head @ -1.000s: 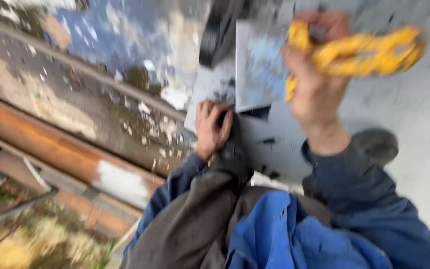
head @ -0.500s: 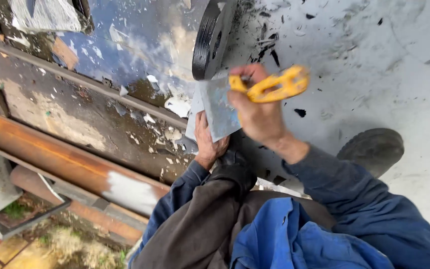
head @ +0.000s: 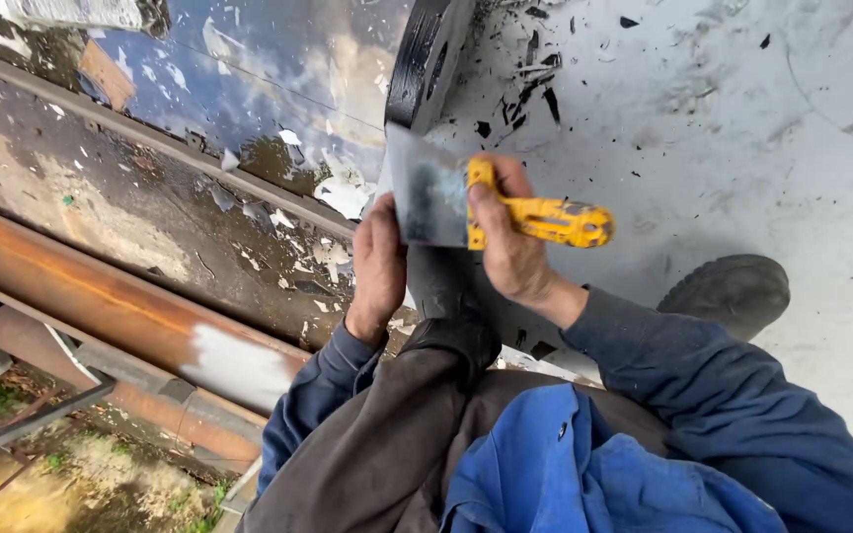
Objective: Scraping off black residue from a flat metal surface using a manual scraper tool.
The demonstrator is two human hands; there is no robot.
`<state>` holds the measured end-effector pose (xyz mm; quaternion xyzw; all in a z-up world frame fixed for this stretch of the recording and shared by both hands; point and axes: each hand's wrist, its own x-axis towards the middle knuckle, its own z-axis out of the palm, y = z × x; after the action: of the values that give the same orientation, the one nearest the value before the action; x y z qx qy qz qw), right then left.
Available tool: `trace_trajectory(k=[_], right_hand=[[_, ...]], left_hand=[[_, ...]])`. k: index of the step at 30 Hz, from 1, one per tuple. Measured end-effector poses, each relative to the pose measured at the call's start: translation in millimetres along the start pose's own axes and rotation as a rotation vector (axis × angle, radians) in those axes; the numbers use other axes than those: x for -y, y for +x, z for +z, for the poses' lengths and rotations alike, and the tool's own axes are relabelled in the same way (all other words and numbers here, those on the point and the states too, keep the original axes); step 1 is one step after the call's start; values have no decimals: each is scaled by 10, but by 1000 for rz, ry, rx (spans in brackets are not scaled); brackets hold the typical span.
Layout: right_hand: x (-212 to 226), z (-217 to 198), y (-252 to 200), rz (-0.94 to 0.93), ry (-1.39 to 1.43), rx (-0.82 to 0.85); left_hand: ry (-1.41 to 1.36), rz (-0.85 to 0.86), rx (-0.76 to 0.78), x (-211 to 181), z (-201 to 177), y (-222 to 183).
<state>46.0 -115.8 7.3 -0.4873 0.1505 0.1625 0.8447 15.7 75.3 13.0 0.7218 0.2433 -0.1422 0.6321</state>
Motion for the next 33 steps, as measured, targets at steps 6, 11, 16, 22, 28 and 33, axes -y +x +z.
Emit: trace_trajectory(k=[6, 11, 16, 22, 28, 33], right_hand=[[-283, -94, -209, 464, -453, 515], [556, 11, 148, 494, -961, 874], [586, -192, 471, 84, -943, 541], [-139, -175, 520, 80, -460, 303], [-325, -133, 493, 209, -276, 213], [-308, -29, 461, 268, -93, 131]], left_hand=[[-25, -87, -42, -502, 88, -66], [171, -33, -16, -837, 46, -61], [465, 18, -2, -1036, 199, -40], [620, 56, -33, -1215, 354, -4], [813, 55, 32, -1228, 368, 75], [855, 157, 19, -1198, 344, 100]])
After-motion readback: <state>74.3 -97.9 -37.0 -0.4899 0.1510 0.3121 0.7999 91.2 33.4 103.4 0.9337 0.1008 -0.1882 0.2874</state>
